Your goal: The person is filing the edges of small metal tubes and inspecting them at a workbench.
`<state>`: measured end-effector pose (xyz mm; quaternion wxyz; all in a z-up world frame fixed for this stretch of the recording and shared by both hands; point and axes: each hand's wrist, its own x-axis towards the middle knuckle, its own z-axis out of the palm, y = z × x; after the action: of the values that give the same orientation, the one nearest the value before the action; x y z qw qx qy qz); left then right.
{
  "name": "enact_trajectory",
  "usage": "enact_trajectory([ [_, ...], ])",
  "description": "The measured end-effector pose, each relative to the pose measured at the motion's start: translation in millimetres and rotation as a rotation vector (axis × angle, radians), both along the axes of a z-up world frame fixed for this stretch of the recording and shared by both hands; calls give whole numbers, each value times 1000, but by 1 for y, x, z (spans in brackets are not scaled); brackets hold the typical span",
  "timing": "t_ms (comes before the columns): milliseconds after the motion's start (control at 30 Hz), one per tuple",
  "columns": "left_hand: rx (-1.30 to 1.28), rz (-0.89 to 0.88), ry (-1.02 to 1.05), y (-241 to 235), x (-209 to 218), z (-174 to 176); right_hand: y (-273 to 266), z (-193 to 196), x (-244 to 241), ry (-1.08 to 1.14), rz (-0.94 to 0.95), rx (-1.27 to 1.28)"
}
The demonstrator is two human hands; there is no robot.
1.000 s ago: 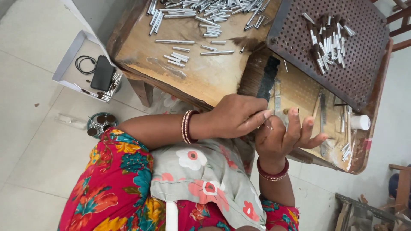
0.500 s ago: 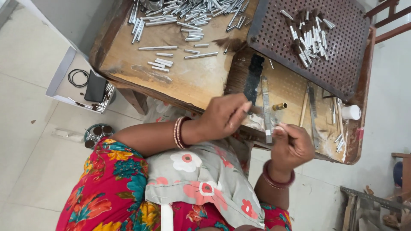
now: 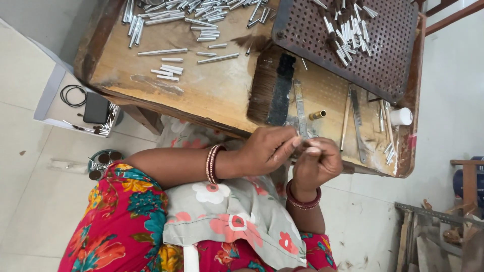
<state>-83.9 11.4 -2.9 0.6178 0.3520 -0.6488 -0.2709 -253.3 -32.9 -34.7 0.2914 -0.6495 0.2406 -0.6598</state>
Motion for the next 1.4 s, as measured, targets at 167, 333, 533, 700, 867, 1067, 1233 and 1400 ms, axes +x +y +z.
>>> enact_trajectory([
  [167, 230, -217, -473, -9, 2, -13, -50, 14, -38, 73, -148, 96],
  [333, 238, -213, -656, -37, -2, 35, -70, 16, -40, 285, -127, 204],
  [533, -89, 226, -633, -116, -31, 0, -75, 23, -39, 371, -95, 242],
  [700, 114, 75, -740, -129, -38, -11, -78, 44, -43, 690, -133, 196],
  [867, 81, 69, -754, -130, -37, -9, -76, 68, -44, 900, -167, 220],
  [1067, 129, 92, -705, -110, -20, 16, -49, 60, -42, 1275, -457, -436],
  [1233, -25, 211, -537, -70, 9, 50, -57, 38, -51, 932, -393, -201],
  [1400, -203, 270, -256, -31, 40, 55, -72, 36, -28, 834, -267, 307],
])
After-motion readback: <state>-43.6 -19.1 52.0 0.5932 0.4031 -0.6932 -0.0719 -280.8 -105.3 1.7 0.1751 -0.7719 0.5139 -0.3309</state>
